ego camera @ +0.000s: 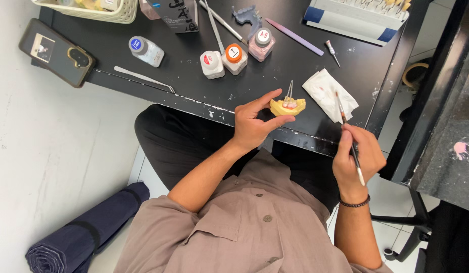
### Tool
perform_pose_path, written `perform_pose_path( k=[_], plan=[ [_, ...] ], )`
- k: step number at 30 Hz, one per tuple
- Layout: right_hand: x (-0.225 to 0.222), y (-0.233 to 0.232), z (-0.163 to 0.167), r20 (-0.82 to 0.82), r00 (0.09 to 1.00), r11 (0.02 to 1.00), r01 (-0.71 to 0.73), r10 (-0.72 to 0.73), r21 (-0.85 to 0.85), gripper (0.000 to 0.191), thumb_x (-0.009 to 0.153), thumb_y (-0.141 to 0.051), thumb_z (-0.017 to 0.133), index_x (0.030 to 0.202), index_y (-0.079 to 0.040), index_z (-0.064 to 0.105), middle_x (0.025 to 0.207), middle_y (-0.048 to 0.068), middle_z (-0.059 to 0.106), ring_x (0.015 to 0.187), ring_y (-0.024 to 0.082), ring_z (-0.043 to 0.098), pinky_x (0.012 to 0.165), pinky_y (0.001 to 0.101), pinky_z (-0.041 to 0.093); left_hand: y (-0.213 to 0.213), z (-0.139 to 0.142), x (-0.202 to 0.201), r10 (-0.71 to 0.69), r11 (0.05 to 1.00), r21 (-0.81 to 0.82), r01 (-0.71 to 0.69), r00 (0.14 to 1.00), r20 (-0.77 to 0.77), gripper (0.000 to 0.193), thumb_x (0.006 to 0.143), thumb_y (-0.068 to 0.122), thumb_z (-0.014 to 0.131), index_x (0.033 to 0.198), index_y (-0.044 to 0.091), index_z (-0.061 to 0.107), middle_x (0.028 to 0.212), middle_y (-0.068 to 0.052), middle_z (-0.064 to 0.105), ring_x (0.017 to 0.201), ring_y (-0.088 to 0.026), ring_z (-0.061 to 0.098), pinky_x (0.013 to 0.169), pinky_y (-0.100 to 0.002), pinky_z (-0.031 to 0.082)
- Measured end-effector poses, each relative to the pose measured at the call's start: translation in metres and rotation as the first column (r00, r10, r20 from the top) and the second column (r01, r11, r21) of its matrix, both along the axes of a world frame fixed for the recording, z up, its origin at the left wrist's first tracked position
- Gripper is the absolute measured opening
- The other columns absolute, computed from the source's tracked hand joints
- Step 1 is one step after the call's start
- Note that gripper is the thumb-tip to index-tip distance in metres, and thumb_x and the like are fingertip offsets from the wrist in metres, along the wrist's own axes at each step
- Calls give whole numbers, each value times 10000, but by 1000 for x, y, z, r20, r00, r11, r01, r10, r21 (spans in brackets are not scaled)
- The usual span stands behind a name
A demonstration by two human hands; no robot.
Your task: The person holds a dental model with a denture in one hand and uses a fine brush to apply and shape pink ceramic material on the denture teeth and gum area. They periodically wipe the brush on a tissue and reload material from a pink blob on the bench while continuing to build up the surface.
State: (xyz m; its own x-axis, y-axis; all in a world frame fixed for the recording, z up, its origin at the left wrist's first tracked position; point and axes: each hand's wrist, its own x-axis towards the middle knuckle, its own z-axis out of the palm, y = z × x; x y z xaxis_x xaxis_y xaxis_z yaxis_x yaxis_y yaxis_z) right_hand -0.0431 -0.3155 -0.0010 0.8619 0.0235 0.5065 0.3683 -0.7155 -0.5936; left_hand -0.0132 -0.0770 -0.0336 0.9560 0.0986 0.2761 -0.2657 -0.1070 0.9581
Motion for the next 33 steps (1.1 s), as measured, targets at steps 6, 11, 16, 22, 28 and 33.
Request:
perform_pose_path(
  k=[6,11,16,22,28,33],
  plan=[
    [-1,-4,11,6,997,990,-69,70,-123,229,864,82,754,1058,-39,757,1064,132,708,899,266,644,778,367,533,0,3,0,-16,1000,-5,16,1000,-2,622,800,137,935,1336,-10,657,1054,-85,788,948,-99,755,861,-249,618],
    [-3,-7,6,-33,999,1000,-25,26,8,150,975,61,782,1095,-7,724,1029,130,733,882,238,714,765,310,563,-1,3,-4,4,1000,29,-4,1000,2,619,780,112,946,1314,-28,665,1063,-107,790,942,-116,759,859,-259,619],
    [-2,-13,-2,-152,987,833,126,-51,539,56,1088,0,683,1140,19,681,1009,120,768,890,157,784,786,242,657,0,3,-7,-27,1000,-16,27,1000,-7,609,810,81,933,1330,-64,650,1094,-119,790,994,-131,753,917,-271,614],
    [-6,-14,6,-21,998,988,55,-52,143,104,1027,63,779,1058,55,680,937,179,740,815,206,751,751,281,594,1,3,-9,-21,1000,12,22,1000,-17,619,795,86,937,1318,-72,647,1116,-133,780,1009,-142,760,909,-284,624],
    [-24,-62,31,-100,995,806,67,-10,588,160,1082,60,775,1146,71,629,991,172,710,823,213,722,727,285,609,-1,8,-13,-15,997,72,15,1000,-1,619,796,114,941,1315,-55,651,1132,-133,775,1030,-152,764,919,-284,626],
    [-47,-136,46,-123,973,736,227,-194,638,168,1090,13,739,1083,30,573,910,169,686,724,208,687,644,292,585,0,13,-13,-8,994,111,6,1000,13,632,810,121,935,1343,-46,640,1140,-132,775,1042,-157,762,927,-276,604]
  ],
)
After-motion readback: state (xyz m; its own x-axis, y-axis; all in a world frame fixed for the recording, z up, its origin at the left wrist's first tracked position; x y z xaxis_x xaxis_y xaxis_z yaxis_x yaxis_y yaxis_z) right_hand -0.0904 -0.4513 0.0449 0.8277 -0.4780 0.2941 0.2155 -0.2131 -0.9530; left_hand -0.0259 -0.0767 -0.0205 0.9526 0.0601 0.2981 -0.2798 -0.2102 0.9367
